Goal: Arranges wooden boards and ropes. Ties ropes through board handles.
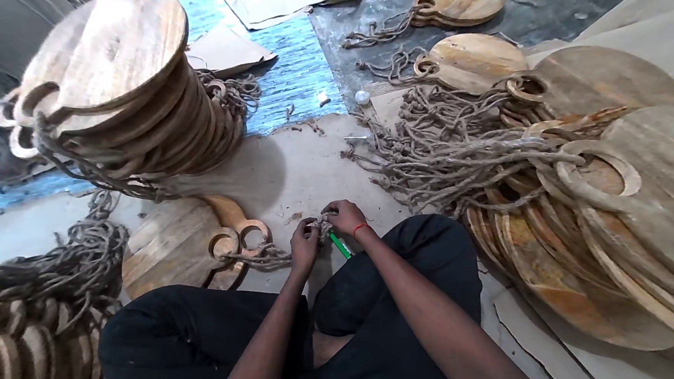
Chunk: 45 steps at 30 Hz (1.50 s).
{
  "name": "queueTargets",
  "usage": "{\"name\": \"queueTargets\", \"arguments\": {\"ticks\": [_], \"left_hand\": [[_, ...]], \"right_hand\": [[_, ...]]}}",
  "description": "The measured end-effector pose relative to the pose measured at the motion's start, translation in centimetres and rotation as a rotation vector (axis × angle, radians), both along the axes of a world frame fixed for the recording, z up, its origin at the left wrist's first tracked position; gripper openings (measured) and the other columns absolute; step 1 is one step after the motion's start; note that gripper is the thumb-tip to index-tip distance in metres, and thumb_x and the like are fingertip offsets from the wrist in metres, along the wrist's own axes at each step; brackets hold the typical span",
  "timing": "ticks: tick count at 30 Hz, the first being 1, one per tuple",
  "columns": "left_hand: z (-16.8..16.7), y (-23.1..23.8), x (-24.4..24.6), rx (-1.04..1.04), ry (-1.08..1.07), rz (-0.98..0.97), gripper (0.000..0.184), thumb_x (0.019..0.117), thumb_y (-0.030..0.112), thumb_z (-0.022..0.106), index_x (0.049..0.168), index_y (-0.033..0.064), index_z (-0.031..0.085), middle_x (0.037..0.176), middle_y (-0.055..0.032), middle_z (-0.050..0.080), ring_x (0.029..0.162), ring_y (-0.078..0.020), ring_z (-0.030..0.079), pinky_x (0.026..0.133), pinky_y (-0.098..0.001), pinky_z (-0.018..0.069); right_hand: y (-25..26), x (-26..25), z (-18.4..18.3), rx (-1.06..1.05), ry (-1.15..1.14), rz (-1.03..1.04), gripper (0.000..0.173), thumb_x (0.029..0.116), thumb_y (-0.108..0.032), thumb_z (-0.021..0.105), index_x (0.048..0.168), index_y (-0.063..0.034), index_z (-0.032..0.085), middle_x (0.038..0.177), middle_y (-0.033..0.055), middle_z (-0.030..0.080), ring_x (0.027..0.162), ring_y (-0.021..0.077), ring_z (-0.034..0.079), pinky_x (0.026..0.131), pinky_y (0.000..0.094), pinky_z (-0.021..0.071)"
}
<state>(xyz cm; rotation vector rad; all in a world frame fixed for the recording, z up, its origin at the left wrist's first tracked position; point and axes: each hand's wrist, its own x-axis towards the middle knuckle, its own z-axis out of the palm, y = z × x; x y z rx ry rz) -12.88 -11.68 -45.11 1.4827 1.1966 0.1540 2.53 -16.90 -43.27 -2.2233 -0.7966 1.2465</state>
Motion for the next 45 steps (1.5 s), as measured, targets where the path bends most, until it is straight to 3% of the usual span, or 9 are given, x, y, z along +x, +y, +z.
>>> {"name": "queueTargets", "arguments": {"ticks": [5,10,15,23,28,34,39,45], "left_hand": [[-0.2,-0.1,0.3,0.041,-0.003,0.053,0.023,0.1047,0.02,0.062,0.12,0.0034,0.067,0.096,-0.0113,0.071,0.069,-0.0182,0.066,0.064,-0.0361,0.056],[-0.4,-0.3,1.2,0.171,0.085,0.012,0.023,0.1024,0.017,0.065,0.118,0.0011,0.068,0.101,-0.0154,0.071,0.086,-0.0263,0.068,0.081,-0.0468,0.0563],[-0.6,0.0,1.0,0.164,0.13,-0.05,0.027,0.103,0.021,0.063,0.12,0.0011,0.07,0.111,-0.0196,0.069,0.099,-0.0327,0.067,0.091,-0.0534,0.0539],[0.1,0.3,0.8,0.09,0.18,-0.088,0.028,0.1066,0.025,0.057,0.113,0.0019,0.072,0.096,-0.0153,0.072,0.087,-0.0292,0.069,0.083,-0.0519,0.0548],[-0.1,0.7,0.6,0.112,0.162,-0.06,0.026,0.1062,0.022,0.058,0.114,0.0019,0.072,0.098,-0.0161,0.071,0.087,-0.0294,0.068,0.082,-0.0518,0.0538],[-0.4,0.5,0.9,0.115,0.178,-0.034,0.025,0.104,0.023,0.062,0.117,0.0038,0.072,0.11,-0.0164,0.072,0.1,-0.0311,0.068,0.091,-0.0548,0.0528],[-1.0,0.8,1.1,0.116,0.206,-0.027,0.025,0.1038,0.025,0.062,0.113,0.0062,0.075,0.106,-0.0142,0.072,0.099,-0.0299,0.068,0.09,-0.0551,0.0525],[-0.9,1.3,1.4,0.102,0.193,-0.058,0.023,0.1022,0.025,0.065,0.11,0.0051,0.074,0.101,-0.0144,0.073,0.094,-0.0296,0.069,0.088,-0.0549,0.0534]], "right_hand": [[-0.1,0.1,-0.6,0.002,0.011,-0.004,0.019,0.0987,-0.022,0.068,0.115,-0.0171,0.077,0.113,0.0106,0.074,0.107,0.0303,0.069,0.093,0.0587,0.0514],[-0.3,0.3,-1.6,0.064,0.225,-0.137,0.027,0.1007,-0.028,0.068,0.113,-0.0049,0.075,0.109,0.0166,0.072,0.101,0.0296,0.068,0.094,0.0527,0.0513],[-0.4,0.4,-1.6,0.044,0.266,-0.184,0.021,0.0952,-0.019,0.074,0.111,-0.006,0.075,0.107,0.0155,0.073,0.099,0.0281,0.069,0.092,0.0515,0.0528],[-0.5,0.2,-1.8,0.068,0.227,-0.192,0.021,0.0939,-0.016,0.075,0.112,-0.0061,0.075,0.107,0.0163,0.072,0.097,0.0295,0.069,0.09,0.0525,0.0535],[-0.3,0.0,-1.0,0.113,0.195,-0.161,0.016,0.0976,-0.011,0.069,0.11,-0.0059,0.077,0.107,0.0135,0.074,0.099,0.0256,0.069,0.092,0.049,0.0525],[-0.2,0.2,-1.3,0.072,0.199,-0.183,0.014,0.0957,-0.012,0.07,0.107,-0.0064,0.078,0.103,0.0129,0.074,0.097,0.0252,0.069,0.09,0.0496,0.0528],[-0.2,0.2,-1.8,0.049,0.24,-0.231,0.017,0.0953,-0.021,0.074,0.103,-0.0054,0.078,0.099,0.0129,0.074,0.093,0.0247,0.069,0.088,0.0495,0.053],[-0.2,0.3,-1.1,0.025,0.166,-0.193,0.016,0.0951,-0.016,0.074,0.106,-0.0051,0.077,0.105,0.0151,0.074,0.101,0.029,0.069,0.093,0.0525,0.052]]}}
